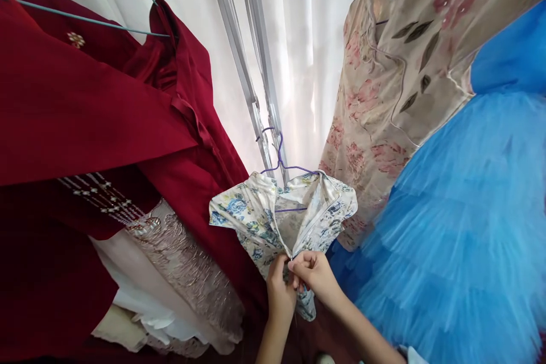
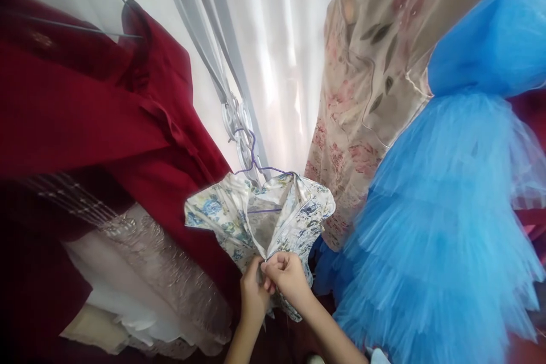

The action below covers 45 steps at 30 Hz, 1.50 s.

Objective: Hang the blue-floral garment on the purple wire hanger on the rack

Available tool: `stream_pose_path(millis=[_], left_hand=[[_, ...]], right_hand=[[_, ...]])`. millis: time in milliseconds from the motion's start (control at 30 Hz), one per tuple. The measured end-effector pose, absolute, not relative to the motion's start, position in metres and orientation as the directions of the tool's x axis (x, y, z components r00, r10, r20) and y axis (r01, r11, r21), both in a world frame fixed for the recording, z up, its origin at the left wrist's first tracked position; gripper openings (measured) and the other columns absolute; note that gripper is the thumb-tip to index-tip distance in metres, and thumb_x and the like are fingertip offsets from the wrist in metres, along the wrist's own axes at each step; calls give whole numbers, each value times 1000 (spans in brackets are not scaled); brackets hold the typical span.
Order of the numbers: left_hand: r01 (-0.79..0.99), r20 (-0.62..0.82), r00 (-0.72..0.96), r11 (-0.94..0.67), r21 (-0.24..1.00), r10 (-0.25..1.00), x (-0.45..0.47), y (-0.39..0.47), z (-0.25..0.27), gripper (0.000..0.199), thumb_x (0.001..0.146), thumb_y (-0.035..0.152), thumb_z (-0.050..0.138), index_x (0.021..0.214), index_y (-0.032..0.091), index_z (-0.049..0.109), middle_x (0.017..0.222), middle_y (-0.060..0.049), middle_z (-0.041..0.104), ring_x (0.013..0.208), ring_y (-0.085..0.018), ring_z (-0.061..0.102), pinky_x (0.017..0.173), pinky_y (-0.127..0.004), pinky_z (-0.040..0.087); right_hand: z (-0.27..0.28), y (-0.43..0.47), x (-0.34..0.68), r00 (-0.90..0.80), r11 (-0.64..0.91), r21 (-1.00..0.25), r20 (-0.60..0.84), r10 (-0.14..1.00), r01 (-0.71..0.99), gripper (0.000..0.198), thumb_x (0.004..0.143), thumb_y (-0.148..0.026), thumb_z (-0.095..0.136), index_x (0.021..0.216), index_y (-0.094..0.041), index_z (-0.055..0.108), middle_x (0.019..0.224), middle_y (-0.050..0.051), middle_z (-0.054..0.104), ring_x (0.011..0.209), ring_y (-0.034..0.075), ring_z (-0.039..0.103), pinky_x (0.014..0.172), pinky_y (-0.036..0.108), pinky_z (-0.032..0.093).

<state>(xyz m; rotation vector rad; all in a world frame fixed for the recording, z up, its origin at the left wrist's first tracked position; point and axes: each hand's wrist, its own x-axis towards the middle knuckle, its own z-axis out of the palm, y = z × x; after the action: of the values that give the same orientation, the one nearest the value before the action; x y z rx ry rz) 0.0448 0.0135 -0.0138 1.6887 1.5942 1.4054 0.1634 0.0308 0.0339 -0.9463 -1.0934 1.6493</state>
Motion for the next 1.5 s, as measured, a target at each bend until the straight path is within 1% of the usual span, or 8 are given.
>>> stream_pose_path(millis=[400, 567, 767, 867, 967, 1100, 1367, 1500], left_hand=[[588, 300, 24, -256, 768, 954, 77, -3, -1, 16, 94, 26, 45, 79, 21, 47, 65, 2, 46, 59, -15, 48, 56, -23, 35], [537, 289, 4, -246, 807, 957, 86, -4, -2, 18, 94, 29, 47, 79, 20, 52, 65, 1, 48, 60, -14, 50, 57, -23, 37], [396, 475, -226, -366, 842, 851, 49, 34, 69, 39, 97, 33, 51, 133, 20, 50, 76, 0, 60, 67, -15, 59, 65, -25, 48], [465, 643, -46, -554, 691, 764, 28, 68, 127, 44, 100, 30, 45, 143, 20, 44, 75, 0, 62, 70, -15, 62, 70, -27, 50], [548, 671, 231, -664, 509, 705, 16, 97, 161, 25, 99, 27, 47, 117, 20, 63, 77, -2, 67, 74, -15, 66, 71, -25, 49], [590, 768, 310, -747, 307, 560, 14, 113, 173, 14, 96, 21, 52, 90, 18, 64, 67, 1, 68, 60, -12, 65, 62, -22, 46], [331, 793, -274, -721, 609, 544, -19, 130, 216, 23, 98, 29, 49, 86, 12, 59, 61, 2, 62, 52, -11, 62, 54, -22, 50], [57, 586, -621, -716, 696, 520, -89, 156, 195, 21, 95, 26, 53, 78, 13, 54, 54, 5, 52, 48, -8, 52, 50, -20, 46]], right_hand=[[166, 102, 167, -38, 167, -888, 203, 979, -429, 21, 74, -31, 70, 62, -15, 64, 48, 0, 64, 33, 8, 46, 34, 20, 32], [184, 110, 167, -107, 209, -897, 269, 957, -389, 24, 75, -34, 71, 62, -15, 63, 48, 0, 64, 34, 8, 47, 35, 19, 33], [160, 97, 174, -118, 200, -912, 257, 959, -359, 23, 80, -35, 70, 69, -16, 62, 44, -3, 60, 35, 7, 45, 38, 18, 34], [159, 92, 173, -97, 216, -913, 264, 960, -347, 25, 80, -36, 71, 70, -16, 61, 44, -4, 58, 36, 7, 45, 40, 18, 34], [161, 90, 169, -60, 247, -919, 277, 959, -306, 24, 81, -36, 69, 70, -16, 60, 44, -5, 56, 37, 7, 45, 41, 19, 35], [156, 97, 158, 15, 259, -935, 263, 965, -242, 25, 81, -33, 67, 65, -18, 55, 41, -7, 49, 35, 6, 39, 39, 19, 28], [89, 100, 152, 119, 171, -983, 163, 979, -60, 26, 75, -28, 64, 58, -20, 46, 46, -7, 41, 41, 7, 35, 42, 21, 24], [56, 82, 156, 85, 88, -993, 81, 993, -84, 26, 75, -28, 63, 59, -21, 45, 48, -8, 37, 42, 8, 34, 43, 22, 24]])
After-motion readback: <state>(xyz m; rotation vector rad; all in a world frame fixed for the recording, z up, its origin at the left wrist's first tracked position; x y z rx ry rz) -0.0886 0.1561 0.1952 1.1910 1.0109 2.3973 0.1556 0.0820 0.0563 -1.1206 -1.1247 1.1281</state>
